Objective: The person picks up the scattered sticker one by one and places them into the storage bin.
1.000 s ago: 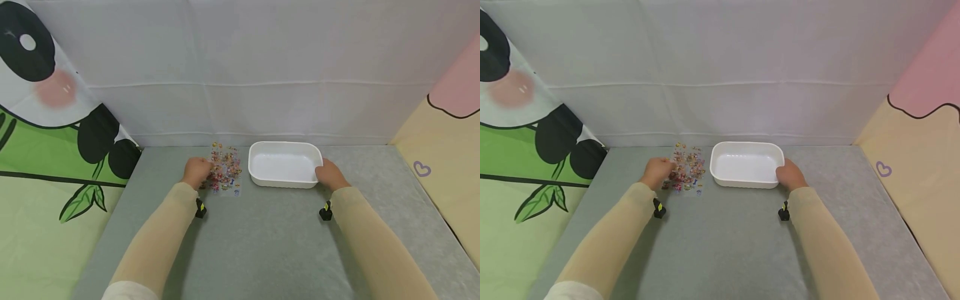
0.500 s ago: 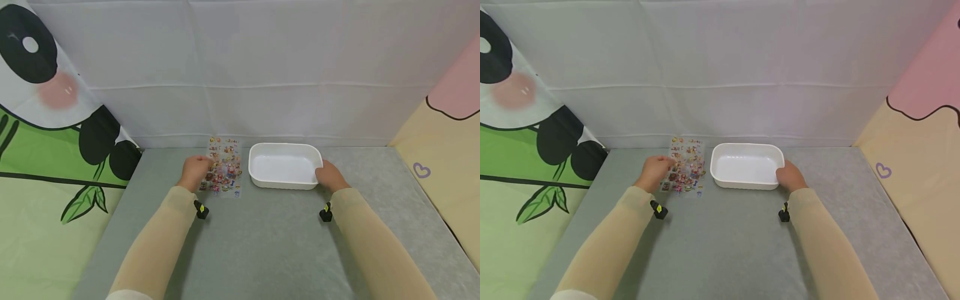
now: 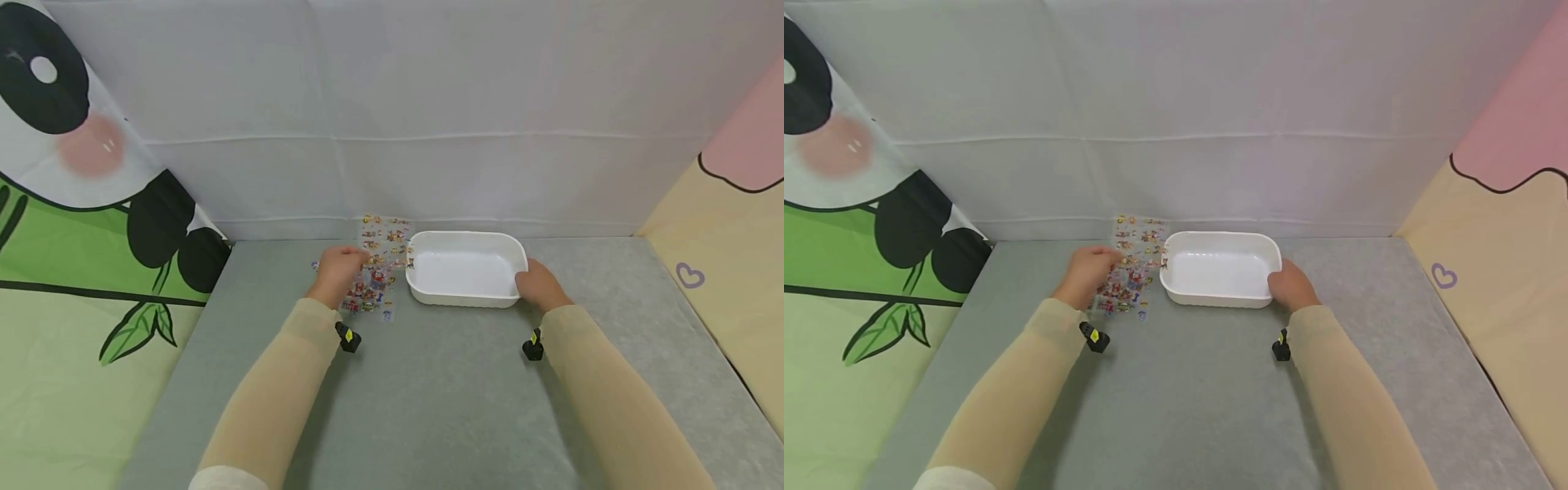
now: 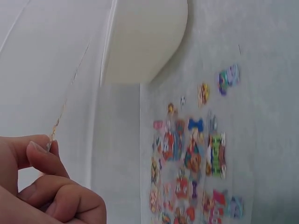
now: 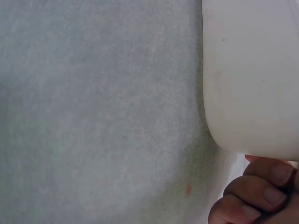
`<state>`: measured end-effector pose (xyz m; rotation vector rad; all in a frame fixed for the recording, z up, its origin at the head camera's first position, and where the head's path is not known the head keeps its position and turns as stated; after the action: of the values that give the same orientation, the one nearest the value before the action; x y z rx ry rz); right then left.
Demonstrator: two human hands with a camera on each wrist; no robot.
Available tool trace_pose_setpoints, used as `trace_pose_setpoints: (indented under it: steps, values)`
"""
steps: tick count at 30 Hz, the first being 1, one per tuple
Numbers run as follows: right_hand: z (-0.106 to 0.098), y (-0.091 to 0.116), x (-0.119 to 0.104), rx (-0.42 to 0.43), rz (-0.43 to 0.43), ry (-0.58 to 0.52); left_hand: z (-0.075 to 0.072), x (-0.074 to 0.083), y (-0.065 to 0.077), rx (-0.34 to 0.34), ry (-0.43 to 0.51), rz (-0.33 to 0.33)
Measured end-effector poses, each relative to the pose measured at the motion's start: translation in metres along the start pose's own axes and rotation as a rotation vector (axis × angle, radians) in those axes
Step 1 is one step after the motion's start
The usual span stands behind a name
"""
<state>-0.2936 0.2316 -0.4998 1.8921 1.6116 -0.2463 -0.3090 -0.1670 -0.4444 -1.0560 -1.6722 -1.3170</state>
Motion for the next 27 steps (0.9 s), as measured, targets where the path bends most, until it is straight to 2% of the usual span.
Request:
trace_pose_setpoints:
  steps: [7,16,22,27]
  values:
    - [-0.001,0.002,-0.001,-0.006,0.009,0.003,0.026,0.002,-0.001,-0.011,-0.034,-0.014]
    - [-0.002,0.0,-0.001,-0.009,0.017,-0.018,0.059,0.002,0.002,-0.018,-0.103,0.071]
    - [-0.001,0.001,-0.001,-0.014,0.009,-0.028,0.076,0.004,0.005,-0.025,-0.096,0.074]
    - [-0.001,0.001,0.0,-0.011,0.006,-0.023,0.086,0.007,0.008,-0.019,-0.151,0.089]
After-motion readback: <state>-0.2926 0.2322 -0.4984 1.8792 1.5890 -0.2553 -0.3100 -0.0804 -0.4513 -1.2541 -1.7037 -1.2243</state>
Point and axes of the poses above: each hand's wrist, its own y-axis away from the middle knuckle, its own z-axis out of the palm, x = y × z, the point moved 5 cm from there along -y, towards the middle knuckle, and after that the axes turned 12 degrees about y, right-handed, at the moved point
